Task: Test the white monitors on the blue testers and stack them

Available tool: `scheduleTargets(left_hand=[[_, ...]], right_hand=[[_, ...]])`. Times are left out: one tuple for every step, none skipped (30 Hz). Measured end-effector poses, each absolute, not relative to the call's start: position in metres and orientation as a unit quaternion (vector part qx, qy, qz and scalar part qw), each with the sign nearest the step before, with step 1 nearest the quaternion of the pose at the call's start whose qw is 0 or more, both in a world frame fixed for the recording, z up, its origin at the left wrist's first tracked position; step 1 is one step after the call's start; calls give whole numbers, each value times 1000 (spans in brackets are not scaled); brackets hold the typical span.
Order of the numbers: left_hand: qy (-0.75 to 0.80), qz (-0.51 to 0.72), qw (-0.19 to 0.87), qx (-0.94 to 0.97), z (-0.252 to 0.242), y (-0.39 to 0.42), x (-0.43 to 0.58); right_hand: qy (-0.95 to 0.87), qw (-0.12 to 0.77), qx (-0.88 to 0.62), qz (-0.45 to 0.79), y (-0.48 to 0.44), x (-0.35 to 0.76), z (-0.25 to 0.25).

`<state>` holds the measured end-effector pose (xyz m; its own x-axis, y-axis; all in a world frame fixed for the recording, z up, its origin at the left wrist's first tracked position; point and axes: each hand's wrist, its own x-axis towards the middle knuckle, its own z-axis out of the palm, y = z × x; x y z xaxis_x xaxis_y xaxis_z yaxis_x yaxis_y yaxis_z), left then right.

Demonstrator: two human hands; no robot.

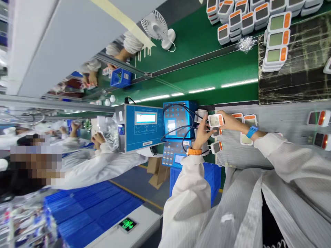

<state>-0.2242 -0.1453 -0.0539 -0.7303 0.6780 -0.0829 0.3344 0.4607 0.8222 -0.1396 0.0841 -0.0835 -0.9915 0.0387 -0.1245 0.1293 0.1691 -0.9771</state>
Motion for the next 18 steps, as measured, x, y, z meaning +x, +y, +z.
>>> scheduleTargets(left_hand=[[827, 417, 190, 325, -52, -140, -223], [824, 416, 177, 342, -49, -133, -221], [819, 418, 167, 356, -47, -126, -219], [813, 421, 159, 369, -45, -118, -217], [808, 423, 154, 381, -43, -110, -215], [803, 423, 153, 392, -40, -102, -212], [799, 419, 154, 403, -38, -95, -209], [797, 413, 156, 412, -36, -88, -207], [799, 405, 156, 417, -34, -84, -206], [805, 395, 154, 415, -32, -82, -206], [818, 381, 149, 404, -30, -83, -208], [837, 363, 141, 384, -30, -88, -212], [860, 340, 132, 356, -30, -96, -216], [885, 313, 125, 323, -31, -105, -221], [906, 283, 124, 290, -32, -116, -225], [922, 253, 132, 262, -35, -126, -228], [931, 229, 148, 243, -38, -136, -230], [934, 212, 170, 233, -41, -144, -230]], right_hand=[[722, 38, 61, -689, 88, -133, -80], [675, 42, 72, -733, 92, -127, -77], [627, 45, 83, -774, 97, -120, -74], [577, 50, 92, -810, 101, -113, -70], [532, 57, 102, -839, 106, -105, -67], [494, 63, 116, -860, 111, -98, -63], [466, 67, 133, -872, 118, -90, -60], [448, 67, 156, -878, 125, -82, -57], [440, 61, 182, -877, 133, -75, -56], [438, 50, 215, -872, 144, -68, -54], [442, 34, 252, -860, 156, -63, -54], [450, 12, 295, -843, 171, -59, -56], [462, -15, 343, -818, 188, -57, -58], [476, -43, 392, -786, 207, -56, -61], [491, -71, 438, -750, 228, -58, -65], [506, -95, 476, -713, 248, -62, -69], [520, -114, 506, -679, 269, -68, -74], [534, -126, 526, -650, 288, -75, -79]])
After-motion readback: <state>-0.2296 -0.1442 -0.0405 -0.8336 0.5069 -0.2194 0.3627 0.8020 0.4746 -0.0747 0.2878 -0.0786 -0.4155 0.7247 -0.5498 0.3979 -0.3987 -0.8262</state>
